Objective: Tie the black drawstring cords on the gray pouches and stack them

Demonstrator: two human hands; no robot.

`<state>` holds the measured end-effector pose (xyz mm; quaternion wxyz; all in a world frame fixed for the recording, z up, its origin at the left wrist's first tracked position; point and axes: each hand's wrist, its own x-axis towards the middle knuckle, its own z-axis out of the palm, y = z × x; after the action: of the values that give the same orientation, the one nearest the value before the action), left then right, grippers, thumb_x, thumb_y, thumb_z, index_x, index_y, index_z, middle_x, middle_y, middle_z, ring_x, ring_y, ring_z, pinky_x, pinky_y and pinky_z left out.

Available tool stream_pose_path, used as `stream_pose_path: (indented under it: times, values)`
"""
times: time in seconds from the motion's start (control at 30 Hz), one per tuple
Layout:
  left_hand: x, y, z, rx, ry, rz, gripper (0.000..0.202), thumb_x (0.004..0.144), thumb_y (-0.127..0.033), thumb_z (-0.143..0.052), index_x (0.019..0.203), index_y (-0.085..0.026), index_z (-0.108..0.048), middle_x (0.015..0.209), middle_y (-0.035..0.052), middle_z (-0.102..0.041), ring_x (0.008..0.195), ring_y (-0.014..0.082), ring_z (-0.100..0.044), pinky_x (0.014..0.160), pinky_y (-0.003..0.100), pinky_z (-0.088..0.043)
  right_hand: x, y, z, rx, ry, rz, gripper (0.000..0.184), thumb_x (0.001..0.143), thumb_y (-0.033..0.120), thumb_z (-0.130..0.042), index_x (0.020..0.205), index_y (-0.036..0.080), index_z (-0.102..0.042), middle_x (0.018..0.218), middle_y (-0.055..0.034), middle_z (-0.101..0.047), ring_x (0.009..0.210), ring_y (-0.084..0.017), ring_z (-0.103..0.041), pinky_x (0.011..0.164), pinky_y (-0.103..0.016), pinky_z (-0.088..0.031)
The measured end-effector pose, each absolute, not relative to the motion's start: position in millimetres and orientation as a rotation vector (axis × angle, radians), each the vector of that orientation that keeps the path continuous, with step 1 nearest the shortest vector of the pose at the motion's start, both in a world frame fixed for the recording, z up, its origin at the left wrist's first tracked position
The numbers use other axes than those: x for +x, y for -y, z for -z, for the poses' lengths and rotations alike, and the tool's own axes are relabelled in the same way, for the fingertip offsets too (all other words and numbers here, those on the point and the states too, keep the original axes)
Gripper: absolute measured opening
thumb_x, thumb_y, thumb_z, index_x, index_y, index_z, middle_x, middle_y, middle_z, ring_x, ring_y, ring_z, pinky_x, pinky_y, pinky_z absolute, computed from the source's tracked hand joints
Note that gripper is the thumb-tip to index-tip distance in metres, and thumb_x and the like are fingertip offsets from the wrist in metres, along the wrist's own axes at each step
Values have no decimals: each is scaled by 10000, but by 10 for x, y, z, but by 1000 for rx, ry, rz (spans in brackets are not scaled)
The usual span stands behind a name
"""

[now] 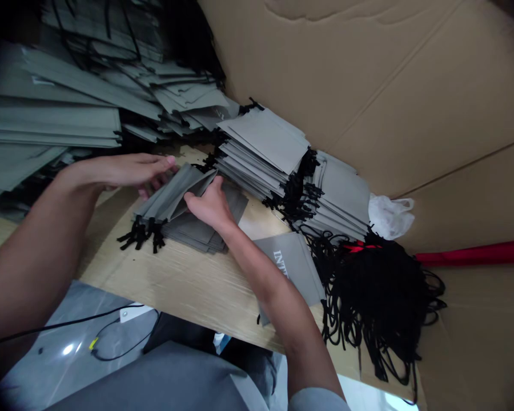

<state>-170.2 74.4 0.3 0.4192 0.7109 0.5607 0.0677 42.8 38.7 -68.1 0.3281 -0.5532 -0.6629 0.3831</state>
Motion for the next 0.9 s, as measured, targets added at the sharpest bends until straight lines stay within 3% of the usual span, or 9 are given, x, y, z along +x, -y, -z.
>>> stream_pose_path:
  times: [0.1, 0.17, 0.33, 0.4, 0.47, 0.53, 0.63, 0.77, 0.9]
  values:
    - [-1702, -731, 7, 1809, -1437, -162, 525, 1048, -512, -517, 1458, -185, -557, 928, 26, -710, 637, 139, -603, 578, 249, -532, 467, -355, 671, -1455, 1604, -1012, 861, 923, 300, -740, 1610, 246, -224, 1161, -74, -769, 965, -236, -781, 930, -412, -646]
    - [-1694, -722, 25, 1843, -1449, -145, 609, 977, -485, -664, 1492, -193, -523, 823, -13, -679, 564, 136, -578, 545, 249, -497, 473, -345, 630, -1411, 1597, -1007, 885, 950, 270, -691, 1654, 291, -154, 1214, -62, -755, 1035, -225, -769, 964, -399, -634]
    - [-1661, -711, 73, 1874, -1452, -179, 637, 935, -436, -736, 1469, -161, -524, 718, -35, -630, 560, 152, -579, 529, 246, -452, 455, -351, 554, -1347, 1508, -1281, 417, 1095, 441, -412, 1489, 320, -479, 1223, -40, -710, 951, -193, -755, 802, -350, -646]
    - [-1671, -717, 70, 1836, -1452, -208, 528, 1012, -449, -624, 1451, -168, -536, 764, -23, -628, 561, 139, -565, 538, 250, -475, 460, -341, 562, -1348, 1521, -1226, 465, 1051, 490, -523, 1480, 317, -483, 1211, -31, -708, 897, -184, -734, 769, -329, -630]
    - [-1703, -730, 61, 1783, -1436, -232, 432, 1070, -400, -505, 1440, -180, -544, 837, -6, -627, 580, 130, -570, 554, 255, -513, 473, -323, 578, -1361, 1647, -1057, 490, 981, 361, -621, 1459, 321, -519, 1153, -1, -726, 856, -169, -702, 800, -313, -602]
    - [-1744, -752, 64, 1743, -1417, -255, 400, 1059, -299, -500, 1440, -186, -543, 905, 8, -633, 605, 126, -585, 566, 253, -534, 477, -311, 586, -1351, 1784, -962, 363, 942, 233, -569, 1286, 290, -670, 1046, 20, -748, 848, -165, -685, 855, -310, -565]
    - [-1792, -799, 105, 1700, -1397, -292, 454, 982, -197, -593, 1434, -191, -548, 948, 14, -650, 581, 123, -590, 536, 249, -524, 446, -306, 576, -1342, 1814, -979, 210, 953, 302, -568, 975, 251, -771, 941, 10, -762, 923, -194, -698, 904, -324, -527]
    - [-1794, -863, 175, 1647, -1376, -397, 568, 867, -132, -703, 1412, -205, -560, 925, -8, -639, 601, 115, -598, 544, 228, -513, 382, -303, 538, -1413, 1748, -1041, 341, 884, 595, -721, 906, 255, -737, 850, 8, -742, 884, -219, -690, 838, -333, -500]
    - [-1761, -895, 200, 1588, -1410, -490, 615, 802, -131, -743, 1390, -138, -565, 782, -43, -578, 581, 111, -534, 511, 217, -417, 362, -307, 520, -1458, 1710, -1078, 468, 796, 701, -772, 895, 248, -712, 887, -3, -739, 886, -221, -674, 814, -330, -484]
